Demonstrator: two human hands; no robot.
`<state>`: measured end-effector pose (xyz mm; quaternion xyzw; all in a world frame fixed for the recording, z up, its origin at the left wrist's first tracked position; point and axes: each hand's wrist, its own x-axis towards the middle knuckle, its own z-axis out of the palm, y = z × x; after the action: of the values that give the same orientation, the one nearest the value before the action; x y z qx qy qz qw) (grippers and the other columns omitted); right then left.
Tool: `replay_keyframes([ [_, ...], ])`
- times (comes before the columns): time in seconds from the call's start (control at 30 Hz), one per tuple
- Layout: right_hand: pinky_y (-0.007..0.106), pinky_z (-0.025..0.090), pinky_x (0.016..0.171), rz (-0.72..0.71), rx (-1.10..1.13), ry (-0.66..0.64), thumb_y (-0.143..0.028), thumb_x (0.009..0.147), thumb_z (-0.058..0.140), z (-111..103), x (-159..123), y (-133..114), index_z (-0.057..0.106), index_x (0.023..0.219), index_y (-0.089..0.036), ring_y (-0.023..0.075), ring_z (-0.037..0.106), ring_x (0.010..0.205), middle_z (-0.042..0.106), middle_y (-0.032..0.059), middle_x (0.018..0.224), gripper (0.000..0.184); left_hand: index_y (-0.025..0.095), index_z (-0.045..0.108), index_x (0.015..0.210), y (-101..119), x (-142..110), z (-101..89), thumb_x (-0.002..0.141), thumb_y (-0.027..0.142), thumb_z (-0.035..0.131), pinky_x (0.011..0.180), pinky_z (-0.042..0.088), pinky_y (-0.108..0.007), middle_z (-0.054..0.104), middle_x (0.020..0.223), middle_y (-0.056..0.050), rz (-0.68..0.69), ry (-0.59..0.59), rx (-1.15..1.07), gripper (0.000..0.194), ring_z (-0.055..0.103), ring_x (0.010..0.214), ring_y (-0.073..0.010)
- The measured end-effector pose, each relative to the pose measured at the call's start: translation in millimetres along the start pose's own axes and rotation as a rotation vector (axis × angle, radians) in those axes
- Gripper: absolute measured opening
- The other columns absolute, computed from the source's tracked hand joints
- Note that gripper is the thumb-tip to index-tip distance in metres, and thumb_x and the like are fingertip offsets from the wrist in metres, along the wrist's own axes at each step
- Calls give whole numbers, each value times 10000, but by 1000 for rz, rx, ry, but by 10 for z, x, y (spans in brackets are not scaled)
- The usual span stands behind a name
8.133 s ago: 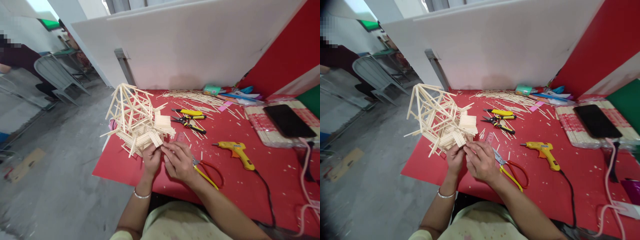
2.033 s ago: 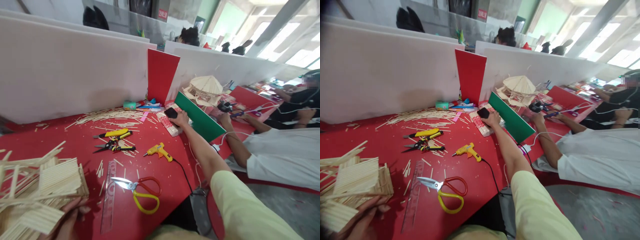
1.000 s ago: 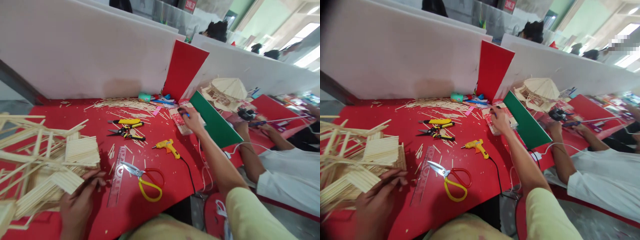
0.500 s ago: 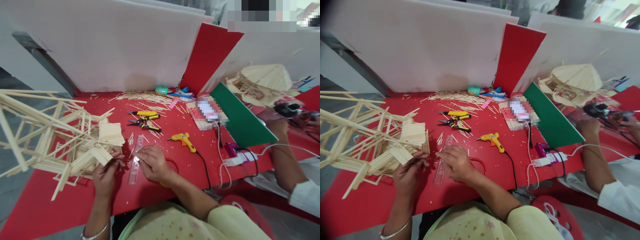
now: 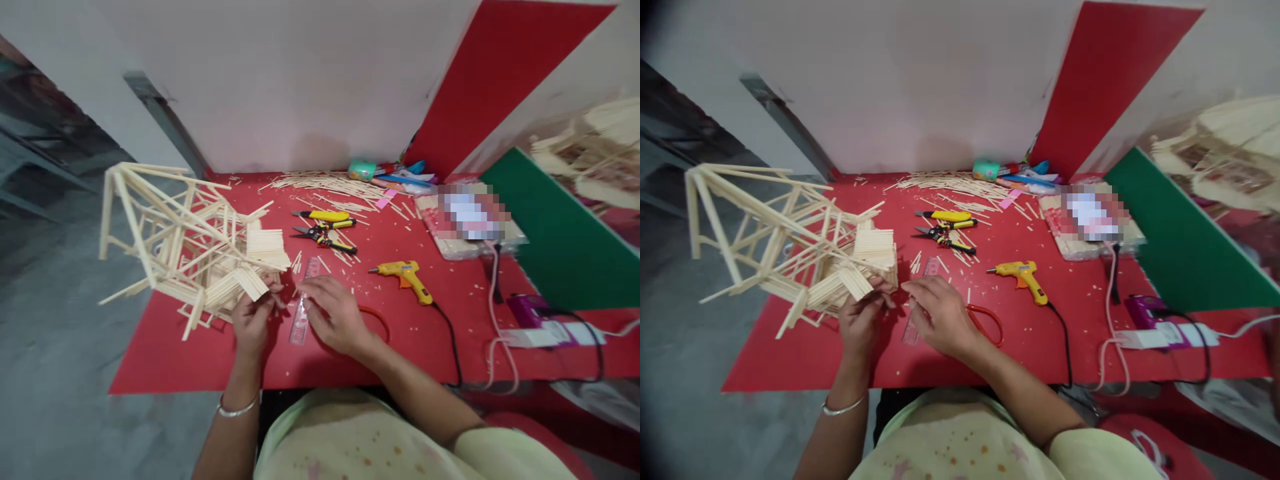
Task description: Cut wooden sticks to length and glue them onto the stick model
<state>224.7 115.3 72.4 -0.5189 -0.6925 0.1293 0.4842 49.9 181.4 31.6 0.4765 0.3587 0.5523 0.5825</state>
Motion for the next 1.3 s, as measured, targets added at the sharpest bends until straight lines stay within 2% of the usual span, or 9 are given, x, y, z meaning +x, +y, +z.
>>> replay_keyframes([
  [0.17, 468, 518, 1011, 108, 45, 43, -123, 898, 551, 90, 115, -57, 549, 1363, -298, 250, 604, 1186, 661, 78, 1275, 497, 208, 704, 1151, 14, -6, 9, 818, 179, 680, 540, 483, -246, 750, 984, -67, 45, -3, 10, 335, 634, 616, -122],
  [0.3, 456, 521, 1014, 102, 65, 52, -129, 900, 555, 198, 106, -22, 544, 1359, -302, 245, 607, 1191, 657, 77, 1278, 490, 212, 695, 1171, 33, -14, -3, 830, 184, 673, 600, 526, -277, 744, 1013, -70, 46, -9, 14, 342, 641, 640, -127],
  [0.4, 440, 521, 1016, 86, 83, 41, -134, 904, 556, 236, 73, 1, 539, 1361, -282, 239, 605, 1195, 651, 89, 1279, 481, 212, 689, 1174, 43, -13, -5, 821, 199, 680, 568, 510, -271, 746, 1009, -72, 43, -5, 31, 353, 636, 620, -130],
  [0.8, 425, 516, 1002, 57, 108, -62, -104, 889, 545, 228, 25, -12, 500, 1405, -265, 230, 599, 1165, 649, 87, 1267, 543, 216, 692, 1167, 19, -25, -17, 813, 208, 683, 551, 504, -273, 751, 1006, -67, 14, -7, 38, 355, 634, 620, -137],
  [1.3, 426, 518, 1000, 41, 115, -71, -107, 895, 546, 244, 5, 6, 479, 1430, -271, 234, 609, 1159, 651, 84, 1274, 564, 215, 699, 1188, 9, -31, -37, 805, 192, 683, 518, 503, -232, 753, 991, -68, 27, -22, 17, 385, 660, 633, -133],
])
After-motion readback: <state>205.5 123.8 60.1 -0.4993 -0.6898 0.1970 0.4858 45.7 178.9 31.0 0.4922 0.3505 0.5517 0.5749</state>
